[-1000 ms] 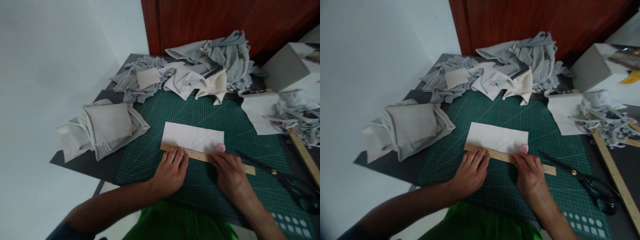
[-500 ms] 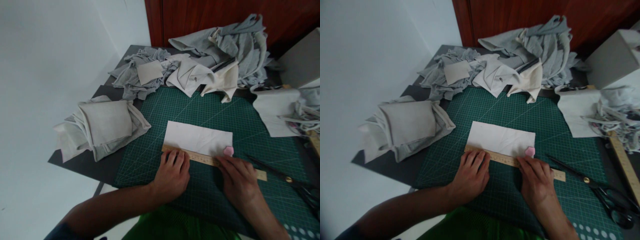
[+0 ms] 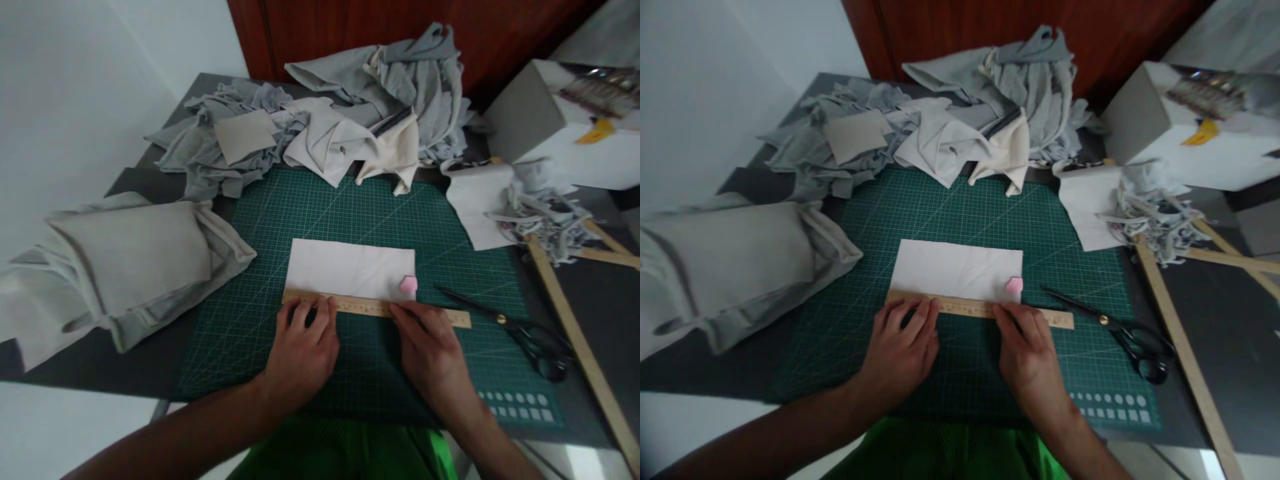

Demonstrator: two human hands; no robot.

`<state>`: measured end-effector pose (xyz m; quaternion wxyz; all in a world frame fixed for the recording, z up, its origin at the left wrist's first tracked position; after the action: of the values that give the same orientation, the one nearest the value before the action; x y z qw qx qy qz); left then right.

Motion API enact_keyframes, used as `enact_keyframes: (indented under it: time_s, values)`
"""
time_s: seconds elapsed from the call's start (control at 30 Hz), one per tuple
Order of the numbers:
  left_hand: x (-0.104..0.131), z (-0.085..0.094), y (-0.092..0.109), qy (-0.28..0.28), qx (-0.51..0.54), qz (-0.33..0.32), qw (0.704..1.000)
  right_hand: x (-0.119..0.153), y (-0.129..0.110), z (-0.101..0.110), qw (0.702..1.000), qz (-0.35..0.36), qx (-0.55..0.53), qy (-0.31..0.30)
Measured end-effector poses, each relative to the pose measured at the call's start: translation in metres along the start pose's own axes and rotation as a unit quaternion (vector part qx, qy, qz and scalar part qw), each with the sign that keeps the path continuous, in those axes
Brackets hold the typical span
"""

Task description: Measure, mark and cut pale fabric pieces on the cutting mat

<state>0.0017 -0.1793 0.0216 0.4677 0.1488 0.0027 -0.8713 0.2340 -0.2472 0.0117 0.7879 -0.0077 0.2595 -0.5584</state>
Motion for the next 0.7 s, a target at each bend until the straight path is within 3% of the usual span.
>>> enact_keyframes:
  time_s: [0.2,0.37,0.53,0.7]
  values:
    - [-0.007,0.001,0.001,0.03,-0.001,-0.017,0.999,0.012,-0.003,0.013,0.999,-0.019,0.006,0.043]
    - [-0.011,0.006,0.004,0.054,-0.015,-0.025,0.998,0.018,0.033,0.04,0.981,-0.066,0.143,0.114]
    - [-0.012,0.005,0.004,0.053,-0.018,-0.029,0.998,0.016,0.074,0.054,0.973,-0.092,0.192,0.089]
    - [-0.009,0.005,0.006,0.048,-0.014,-0.018,0.999,0.014,0.084,0.061,0.964,-0.108,0.224,0.091]
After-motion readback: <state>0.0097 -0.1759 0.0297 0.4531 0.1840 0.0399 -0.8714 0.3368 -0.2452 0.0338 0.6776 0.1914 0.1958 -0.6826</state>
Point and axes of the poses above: each hand's wrist, its own x-axis away from the middle knuckle, its own z-axis out of the back of the hand, y = z × x, the point moved 2 cm from there along -x, towards the middle knuckle, and after that the axes turned 11 degrees about z, right-handed, at the moved point
